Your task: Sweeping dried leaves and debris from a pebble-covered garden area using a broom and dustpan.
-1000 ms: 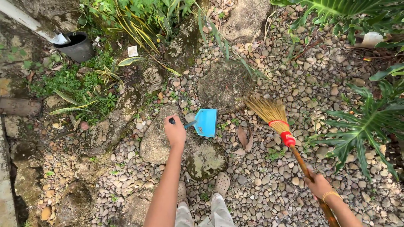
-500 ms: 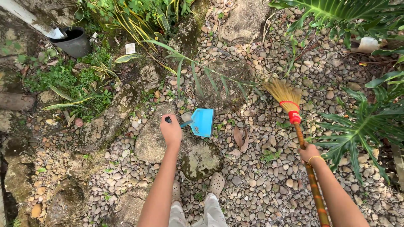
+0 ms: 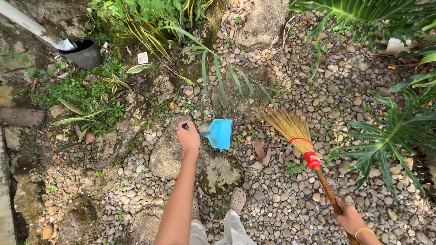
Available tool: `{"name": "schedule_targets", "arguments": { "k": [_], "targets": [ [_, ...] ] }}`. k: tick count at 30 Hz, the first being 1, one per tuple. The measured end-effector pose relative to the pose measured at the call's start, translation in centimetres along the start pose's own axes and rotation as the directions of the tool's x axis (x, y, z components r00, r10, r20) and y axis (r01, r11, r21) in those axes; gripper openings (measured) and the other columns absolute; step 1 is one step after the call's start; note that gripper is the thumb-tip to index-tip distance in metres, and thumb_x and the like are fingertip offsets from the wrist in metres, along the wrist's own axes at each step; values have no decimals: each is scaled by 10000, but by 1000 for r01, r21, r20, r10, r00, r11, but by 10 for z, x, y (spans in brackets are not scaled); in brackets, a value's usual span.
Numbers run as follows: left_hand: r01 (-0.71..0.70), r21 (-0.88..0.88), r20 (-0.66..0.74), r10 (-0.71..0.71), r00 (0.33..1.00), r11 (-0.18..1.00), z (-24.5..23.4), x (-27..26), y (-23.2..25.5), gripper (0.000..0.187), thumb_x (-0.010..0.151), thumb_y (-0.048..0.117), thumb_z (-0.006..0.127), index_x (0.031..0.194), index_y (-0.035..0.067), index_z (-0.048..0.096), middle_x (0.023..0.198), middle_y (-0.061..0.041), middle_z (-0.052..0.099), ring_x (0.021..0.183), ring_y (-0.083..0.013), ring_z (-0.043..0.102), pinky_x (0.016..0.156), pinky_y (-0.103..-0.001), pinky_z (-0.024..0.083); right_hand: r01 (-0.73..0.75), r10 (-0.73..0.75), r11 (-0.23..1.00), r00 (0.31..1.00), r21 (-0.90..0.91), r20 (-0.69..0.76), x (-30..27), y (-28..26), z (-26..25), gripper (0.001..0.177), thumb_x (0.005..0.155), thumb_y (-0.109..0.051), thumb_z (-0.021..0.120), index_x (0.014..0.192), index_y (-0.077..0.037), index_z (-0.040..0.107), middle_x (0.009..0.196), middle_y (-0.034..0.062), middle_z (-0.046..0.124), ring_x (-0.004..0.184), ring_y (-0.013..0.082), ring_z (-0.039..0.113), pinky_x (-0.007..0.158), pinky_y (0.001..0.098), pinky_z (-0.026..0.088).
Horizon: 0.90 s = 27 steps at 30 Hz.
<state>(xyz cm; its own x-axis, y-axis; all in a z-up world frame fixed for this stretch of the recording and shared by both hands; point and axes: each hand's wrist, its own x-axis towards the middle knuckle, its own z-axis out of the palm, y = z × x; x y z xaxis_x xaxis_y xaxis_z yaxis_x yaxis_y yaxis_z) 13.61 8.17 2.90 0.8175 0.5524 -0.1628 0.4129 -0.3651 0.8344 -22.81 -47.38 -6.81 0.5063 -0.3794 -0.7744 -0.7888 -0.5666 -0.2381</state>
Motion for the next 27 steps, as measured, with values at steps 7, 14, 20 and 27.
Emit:
{"name": "schedule_targets", "arguments": {
  "k": [7,14,20,27],
  "targets": [
    [-25,35,-32,26,999,999,0,-12,4,342,964,289,542,1095,-16,624,857,-166,684,717,-280,651,685,-440,513,82,-64,981,992,173,-109,37,-42,-38,731,839,-82,722,1533,-120,494,594,147,665,420,261,596,461,428,527],
    [13,-16,6,-13,1000,1000,-6,-17,-1,338,985,302,540,1054,-17,626,849,-166,679,720,-298,648,687,-454,512,140,-118,976,984,167,-135,124,-129,-39,532,889,-39,690,1403,-12,555,660,150,659,450,238,602,463,401,511],
    [61,26,24,-62,998,998,-9,-22,9,351,970,316,527,1093,1,622,869,-164,678,724,-312,663,676,-475,519,83,-87,986,996,143,20,106,-118,21,604,867,23,669,1453,-24,533,661,147,675,459,247,609,431,386,524],
    [81,73,36,-84,996,994,-7,-22,1,363,986,328,512,1124,13,627,891,-171,685,738,-326,667,676,-503,511,111,-113,982,994,155,1,23,-27,75,839,772,-33,776,1527,-95,414,665,104,672,388,231,576,435,392,526]
  ]
}}
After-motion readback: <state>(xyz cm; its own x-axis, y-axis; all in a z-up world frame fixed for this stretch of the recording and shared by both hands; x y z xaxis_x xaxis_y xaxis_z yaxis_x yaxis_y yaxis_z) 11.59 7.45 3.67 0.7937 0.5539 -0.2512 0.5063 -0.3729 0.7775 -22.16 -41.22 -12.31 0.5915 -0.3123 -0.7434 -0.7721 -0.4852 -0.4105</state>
